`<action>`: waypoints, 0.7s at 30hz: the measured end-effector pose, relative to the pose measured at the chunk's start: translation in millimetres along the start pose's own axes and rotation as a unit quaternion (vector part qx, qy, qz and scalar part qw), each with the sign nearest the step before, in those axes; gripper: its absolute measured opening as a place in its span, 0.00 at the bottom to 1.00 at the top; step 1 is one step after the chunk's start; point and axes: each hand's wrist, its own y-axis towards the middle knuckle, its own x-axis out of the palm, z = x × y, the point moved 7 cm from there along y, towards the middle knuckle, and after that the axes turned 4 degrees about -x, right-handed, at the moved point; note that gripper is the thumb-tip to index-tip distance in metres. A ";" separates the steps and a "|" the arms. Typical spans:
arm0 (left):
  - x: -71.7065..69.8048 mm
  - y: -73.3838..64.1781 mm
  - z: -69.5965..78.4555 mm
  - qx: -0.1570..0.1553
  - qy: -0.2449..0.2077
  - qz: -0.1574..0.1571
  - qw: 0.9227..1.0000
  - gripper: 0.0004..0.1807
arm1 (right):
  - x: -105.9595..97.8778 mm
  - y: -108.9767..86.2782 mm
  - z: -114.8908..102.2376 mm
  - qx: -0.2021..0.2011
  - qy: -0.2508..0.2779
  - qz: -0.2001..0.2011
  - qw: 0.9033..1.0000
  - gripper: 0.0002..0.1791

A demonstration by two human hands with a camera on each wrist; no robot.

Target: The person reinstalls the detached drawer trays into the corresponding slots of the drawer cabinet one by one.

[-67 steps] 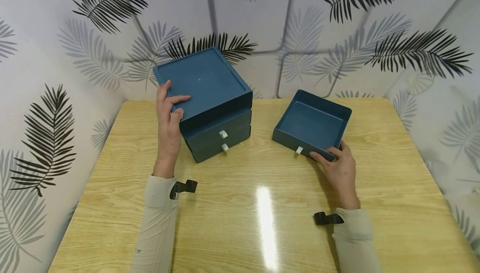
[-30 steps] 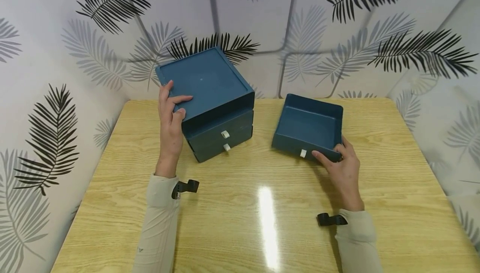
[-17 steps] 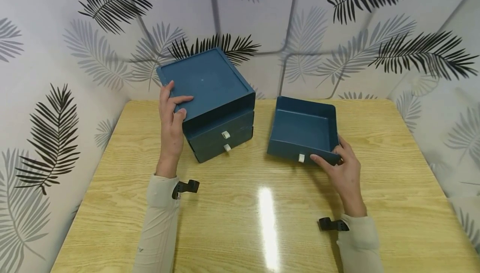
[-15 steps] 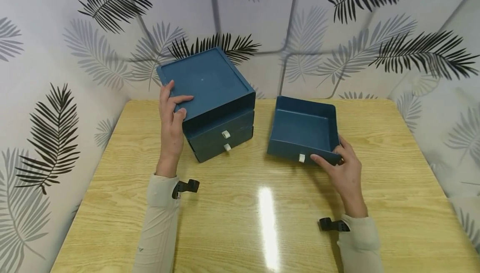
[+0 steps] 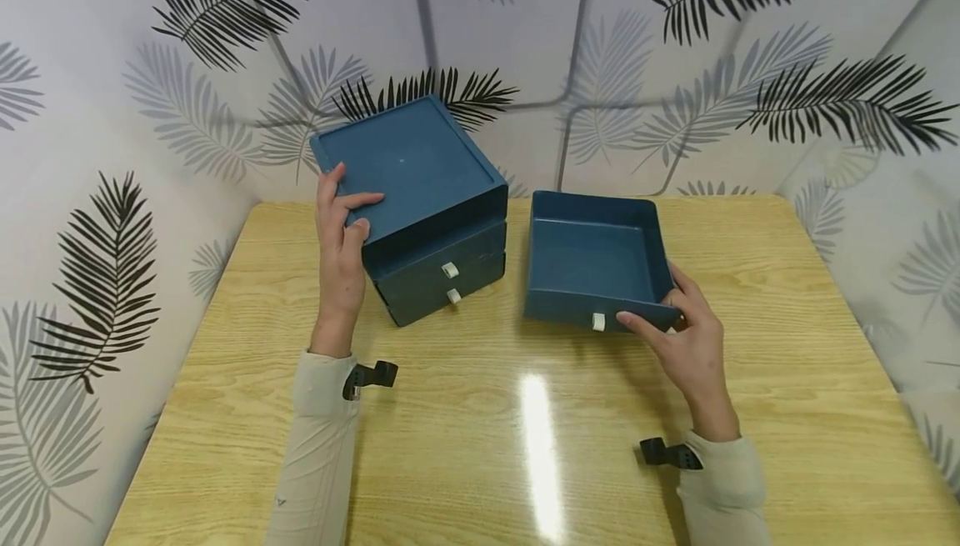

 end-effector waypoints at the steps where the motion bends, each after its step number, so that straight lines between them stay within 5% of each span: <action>1: -0.1 0.0 -0.5 0.000 0.000 0.000 1.000 0.23 | 0.3 0.0 -2.3 -0.005 0.005 -0.002 1.000 0.18; 14: 0.5 -0.8 -0.3 0.002 -0.005 0.000 1.000 0.22 | 0.2 -4.5 -23.3 -0.034 0.041 -0.014 0.998 0.18; 21: 0.1 -0.3 2.7 0.003 0.000 0.004 1.000 0.21 | 0.2 -3.7 -37.4 -0.083 0.080 -0.018 0.993 0.18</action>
